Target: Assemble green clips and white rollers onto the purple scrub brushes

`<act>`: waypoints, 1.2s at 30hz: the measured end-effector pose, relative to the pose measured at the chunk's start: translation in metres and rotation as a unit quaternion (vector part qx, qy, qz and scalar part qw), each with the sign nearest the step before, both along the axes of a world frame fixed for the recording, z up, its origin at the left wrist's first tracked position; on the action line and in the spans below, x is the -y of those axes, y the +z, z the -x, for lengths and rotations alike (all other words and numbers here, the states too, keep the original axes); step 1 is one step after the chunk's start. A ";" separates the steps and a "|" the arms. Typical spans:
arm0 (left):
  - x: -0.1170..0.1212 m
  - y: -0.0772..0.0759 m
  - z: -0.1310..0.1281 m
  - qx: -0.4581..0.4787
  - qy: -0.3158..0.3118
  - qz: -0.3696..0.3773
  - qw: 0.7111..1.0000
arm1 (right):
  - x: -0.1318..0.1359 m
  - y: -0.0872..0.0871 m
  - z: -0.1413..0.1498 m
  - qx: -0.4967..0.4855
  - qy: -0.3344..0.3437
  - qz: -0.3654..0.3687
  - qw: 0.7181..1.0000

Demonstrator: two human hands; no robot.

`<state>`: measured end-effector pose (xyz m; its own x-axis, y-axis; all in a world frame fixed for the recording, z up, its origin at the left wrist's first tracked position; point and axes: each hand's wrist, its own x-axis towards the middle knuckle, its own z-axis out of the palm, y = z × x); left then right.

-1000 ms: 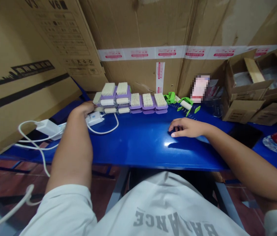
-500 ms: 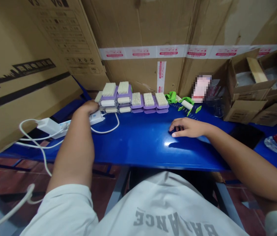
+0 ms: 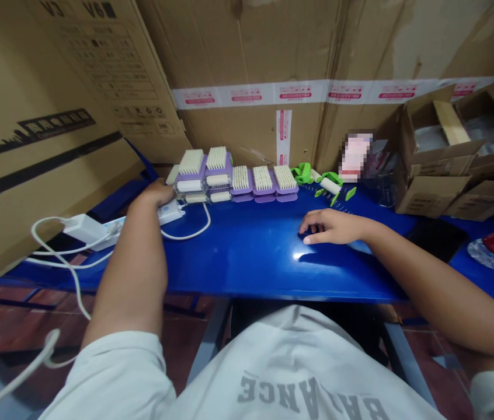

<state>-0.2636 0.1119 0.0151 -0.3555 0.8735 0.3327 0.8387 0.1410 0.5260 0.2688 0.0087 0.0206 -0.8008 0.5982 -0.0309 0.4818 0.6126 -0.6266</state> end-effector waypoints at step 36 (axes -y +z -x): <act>0.077 -0.029 -0.268 -0.282 -0.429 0.076 0.855 | 0.003 0.001 0.003 0.026 0.008 -0.027 0.999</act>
<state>0.0040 0.0346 -0.0137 0.6170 0.7807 0.0994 0.7819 -0.6224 0.0348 0.2657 0.0060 0.0211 -0.8088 0.5868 -0.0401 0.5020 0.6531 -0.5670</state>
